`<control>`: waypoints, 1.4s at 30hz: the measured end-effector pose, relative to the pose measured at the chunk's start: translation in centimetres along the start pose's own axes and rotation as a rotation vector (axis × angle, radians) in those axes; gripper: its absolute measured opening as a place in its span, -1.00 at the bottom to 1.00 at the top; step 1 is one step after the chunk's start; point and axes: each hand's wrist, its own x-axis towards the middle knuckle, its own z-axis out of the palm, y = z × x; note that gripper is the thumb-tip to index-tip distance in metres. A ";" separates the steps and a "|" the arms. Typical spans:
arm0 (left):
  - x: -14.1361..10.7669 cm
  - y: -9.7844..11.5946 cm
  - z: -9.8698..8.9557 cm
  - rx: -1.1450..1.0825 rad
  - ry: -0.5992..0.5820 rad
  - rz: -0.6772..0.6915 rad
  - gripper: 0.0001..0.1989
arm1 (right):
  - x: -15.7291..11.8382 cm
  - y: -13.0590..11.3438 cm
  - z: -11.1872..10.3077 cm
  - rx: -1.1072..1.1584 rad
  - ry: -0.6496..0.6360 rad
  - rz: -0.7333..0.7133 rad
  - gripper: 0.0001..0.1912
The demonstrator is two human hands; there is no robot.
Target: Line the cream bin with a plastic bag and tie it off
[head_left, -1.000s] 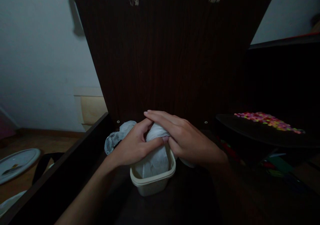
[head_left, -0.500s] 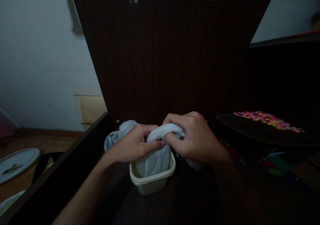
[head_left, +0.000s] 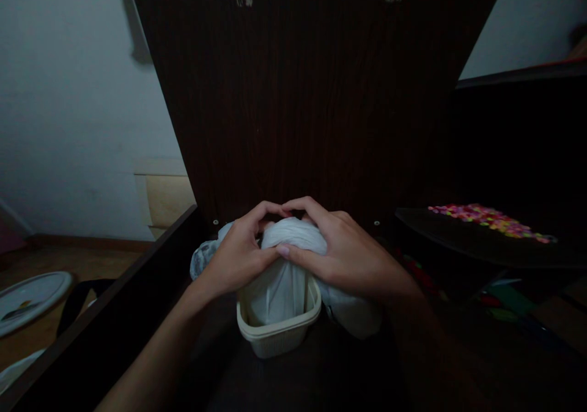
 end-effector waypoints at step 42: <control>-2.6 3.6 1.5 0.190 -0.145 -0.136 -0.80 | 1.7 0.8 2.3 1.027 0.073 0.333 -0.67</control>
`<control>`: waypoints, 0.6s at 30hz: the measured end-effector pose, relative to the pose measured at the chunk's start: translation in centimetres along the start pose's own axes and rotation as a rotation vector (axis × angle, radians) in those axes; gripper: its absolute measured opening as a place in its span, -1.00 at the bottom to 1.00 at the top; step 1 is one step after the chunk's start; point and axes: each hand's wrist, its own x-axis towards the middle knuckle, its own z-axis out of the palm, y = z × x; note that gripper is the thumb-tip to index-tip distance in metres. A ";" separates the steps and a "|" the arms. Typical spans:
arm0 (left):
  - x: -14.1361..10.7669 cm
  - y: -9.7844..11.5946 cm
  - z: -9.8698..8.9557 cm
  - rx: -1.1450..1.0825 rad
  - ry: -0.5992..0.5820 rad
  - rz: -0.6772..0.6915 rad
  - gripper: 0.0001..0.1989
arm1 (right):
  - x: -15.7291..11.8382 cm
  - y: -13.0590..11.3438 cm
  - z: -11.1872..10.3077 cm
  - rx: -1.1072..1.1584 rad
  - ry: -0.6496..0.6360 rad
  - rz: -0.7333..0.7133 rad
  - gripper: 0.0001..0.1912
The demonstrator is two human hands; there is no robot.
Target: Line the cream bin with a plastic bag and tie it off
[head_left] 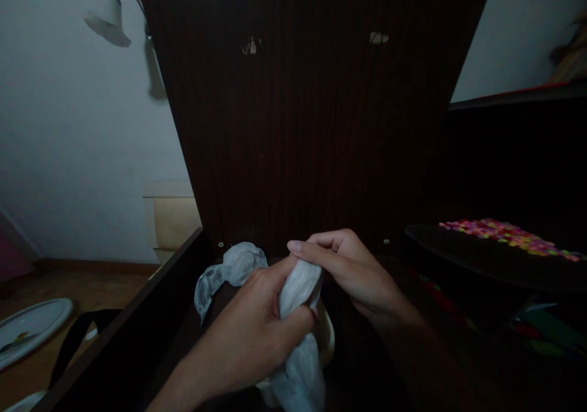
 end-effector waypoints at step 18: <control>-0.8 -1.0 -4.3 0.328 0.016 0.041 -0.80 | 0.5 0.4 -1.0 0.040 -0.082 0.048 -0.48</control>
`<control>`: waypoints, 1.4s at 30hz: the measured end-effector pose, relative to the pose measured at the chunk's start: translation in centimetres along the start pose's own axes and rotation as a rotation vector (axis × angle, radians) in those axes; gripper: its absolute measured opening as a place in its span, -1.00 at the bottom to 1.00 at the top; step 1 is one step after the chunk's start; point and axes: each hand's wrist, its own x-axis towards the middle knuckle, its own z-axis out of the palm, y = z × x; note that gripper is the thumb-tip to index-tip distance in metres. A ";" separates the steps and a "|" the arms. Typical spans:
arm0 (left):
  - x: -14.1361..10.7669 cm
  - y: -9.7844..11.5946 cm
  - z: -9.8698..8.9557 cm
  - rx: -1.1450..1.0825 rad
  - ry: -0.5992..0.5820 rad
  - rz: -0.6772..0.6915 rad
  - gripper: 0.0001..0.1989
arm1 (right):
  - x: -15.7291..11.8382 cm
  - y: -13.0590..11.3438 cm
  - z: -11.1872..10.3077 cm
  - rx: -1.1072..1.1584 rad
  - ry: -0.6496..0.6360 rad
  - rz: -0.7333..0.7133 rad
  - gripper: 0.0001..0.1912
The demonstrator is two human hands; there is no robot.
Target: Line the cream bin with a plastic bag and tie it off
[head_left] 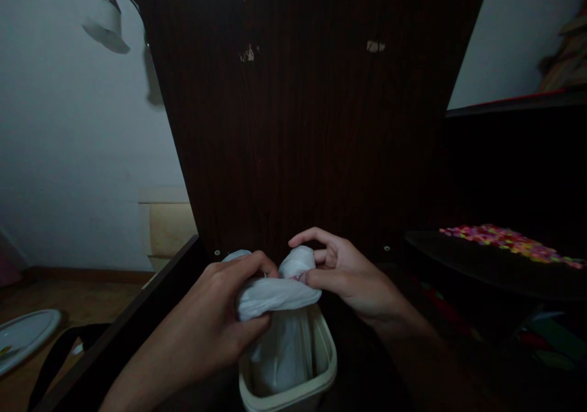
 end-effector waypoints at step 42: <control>2.9 -5.5 -0.1 0.231 0.202 0.374 -0.90 | -0.5 0.6 0.4 -0.135 -0.208 -0.019 -0.57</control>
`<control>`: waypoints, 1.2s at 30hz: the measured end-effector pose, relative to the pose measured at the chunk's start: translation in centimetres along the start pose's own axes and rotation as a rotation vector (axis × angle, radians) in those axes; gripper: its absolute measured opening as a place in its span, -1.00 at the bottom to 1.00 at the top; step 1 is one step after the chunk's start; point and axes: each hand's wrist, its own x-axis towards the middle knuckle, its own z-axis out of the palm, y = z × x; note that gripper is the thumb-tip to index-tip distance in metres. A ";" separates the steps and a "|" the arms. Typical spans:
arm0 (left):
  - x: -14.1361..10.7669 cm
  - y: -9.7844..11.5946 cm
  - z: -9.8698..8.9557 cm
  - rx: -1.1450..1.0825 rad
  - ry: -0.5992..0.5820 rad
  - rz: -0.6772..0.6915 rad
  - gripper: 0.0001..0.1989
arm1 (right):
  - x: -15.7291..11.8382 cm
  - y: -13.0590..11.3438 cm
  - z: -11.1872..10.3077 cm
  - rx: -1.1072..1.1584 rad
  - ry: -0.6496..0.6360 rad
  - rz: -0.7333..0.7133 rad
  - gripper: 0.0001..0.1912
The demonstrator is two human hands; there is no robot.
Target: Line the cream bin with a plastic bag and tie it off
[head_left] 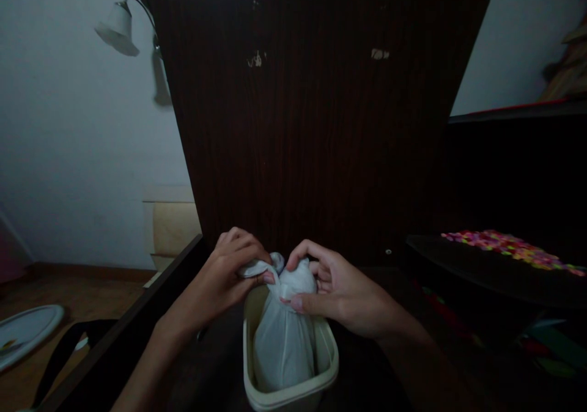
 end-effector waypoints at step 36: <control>0.3 3.5 4.5 -1.034 0.140 -0.448 -0.64 | -0.4 0.8 -0.1 -0.204 0.280 -0.122 -0.72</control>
